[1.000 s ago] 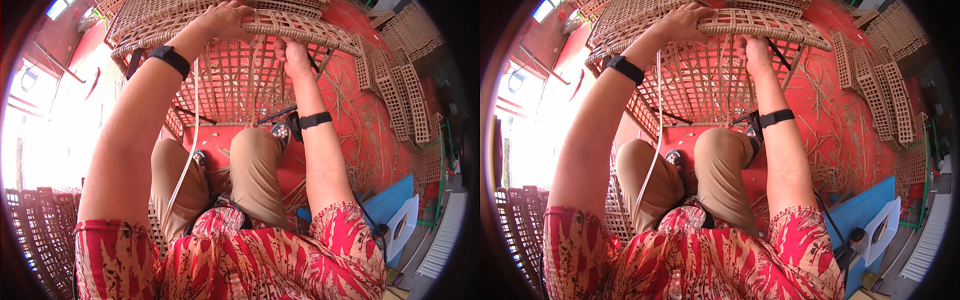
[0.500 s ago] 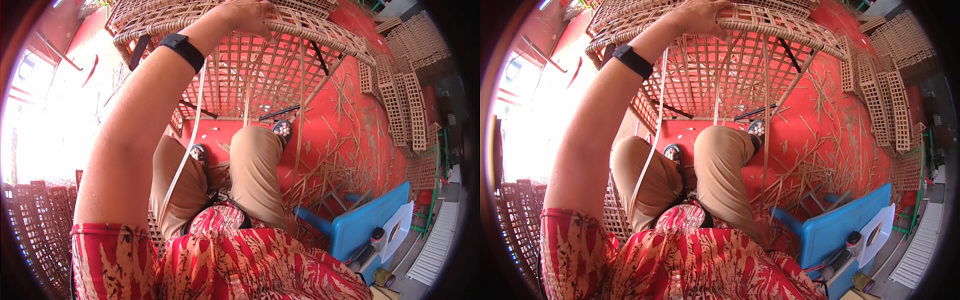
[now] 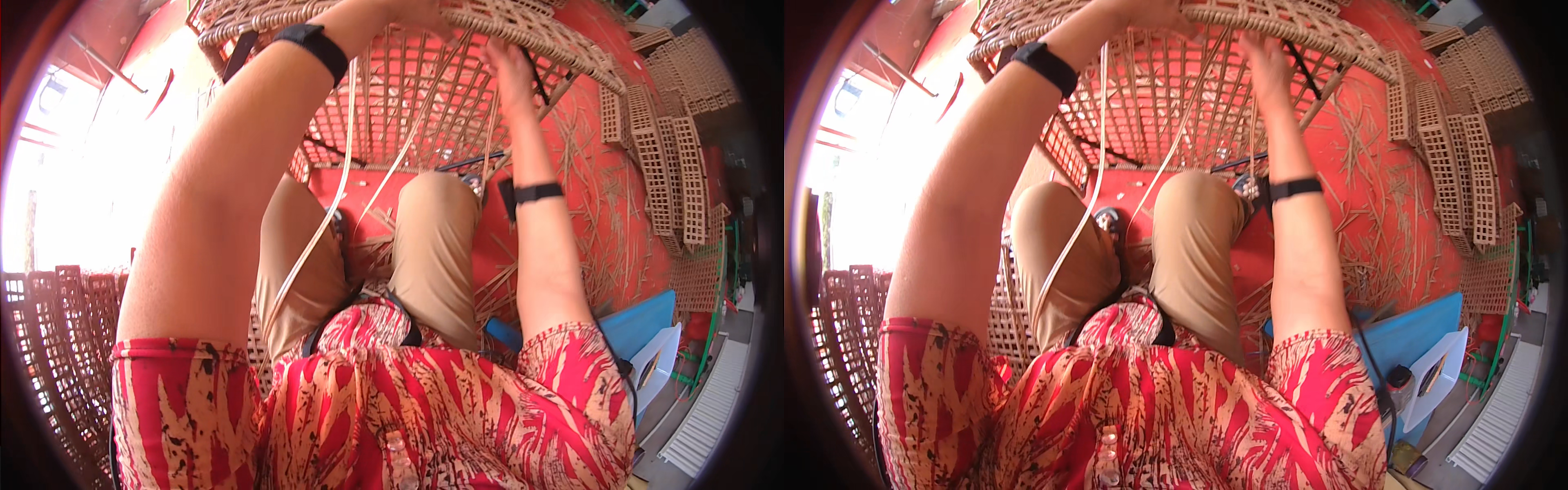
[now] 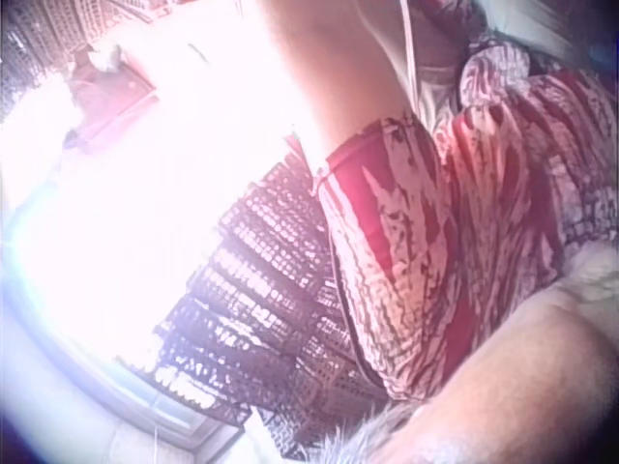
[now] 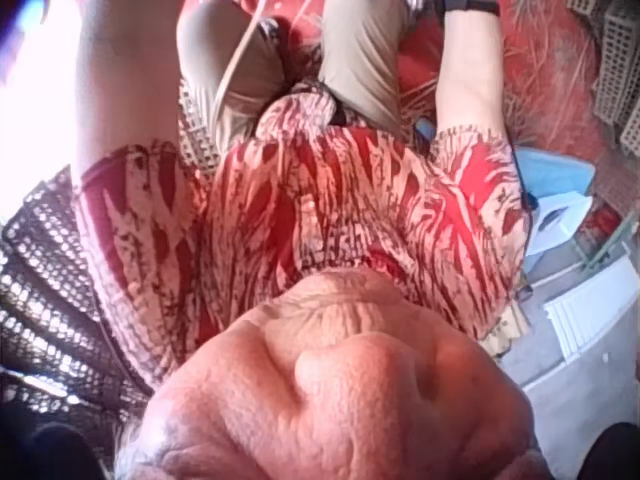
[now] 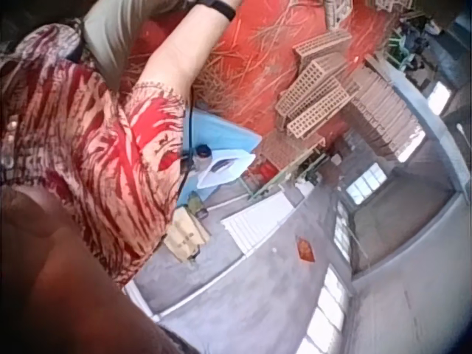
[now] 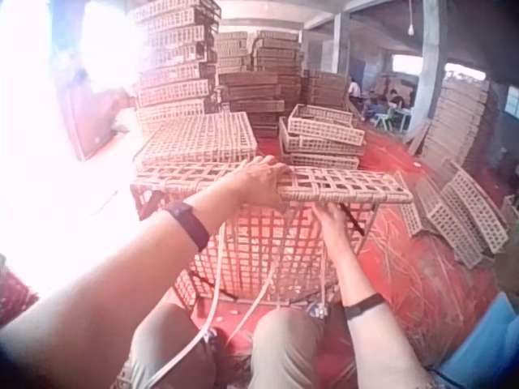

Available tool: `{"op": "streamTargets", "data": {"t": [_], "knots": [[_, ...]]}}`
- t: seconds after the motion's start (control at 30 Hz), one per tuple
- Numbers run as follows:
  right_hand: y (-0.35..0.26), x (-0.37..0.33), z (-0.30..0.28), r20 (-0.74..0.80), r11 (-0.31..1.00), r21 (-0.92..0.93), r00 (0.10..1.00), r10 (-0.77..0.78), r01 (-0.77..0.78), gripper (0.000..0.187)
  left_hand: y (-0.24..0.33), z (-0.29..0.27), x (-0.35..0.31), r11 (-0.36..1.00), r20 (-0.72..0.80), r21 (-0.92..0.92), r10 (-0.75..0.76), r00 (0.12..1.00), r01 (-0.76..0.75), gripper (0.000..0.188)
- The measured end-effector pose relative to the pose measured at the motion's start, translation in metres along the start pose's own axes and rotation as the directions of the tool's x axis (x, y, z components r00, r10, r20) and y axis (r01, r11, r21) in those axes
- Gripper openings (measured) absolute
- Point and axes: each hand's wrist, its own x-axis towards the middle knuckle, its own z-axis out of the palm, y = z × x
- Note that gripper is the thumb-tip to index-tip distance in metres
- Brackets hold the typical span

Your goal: The recorder is weaving and finishing a furniture component, likely a seat or side panel, by threading and tucking in bamboo or rattan strips through a woven frame.

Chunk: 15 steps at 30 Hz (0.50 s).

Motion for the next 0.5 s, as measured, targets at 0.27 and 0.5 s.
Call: {"op": "streamTargets", "data": {"t": [0.27,0.5], "knots": [[-0.018,-0.058,0.002,-0.037,0.992,-0.121,0.999,0.014,-0.019,0.037,-0.018,0.006,-0.002,0.999,-0.012,0.045,-0.021,1.0,0.022,0.093],[0.149,-0.392,-0.123,-0.221,0.698,-0.568,0.898,0.381,-0.436,0.045,-0.012,0.008,-0.001,0.999,-0.001,0.041,-0.012,1.0,0.012,0.089]]}}
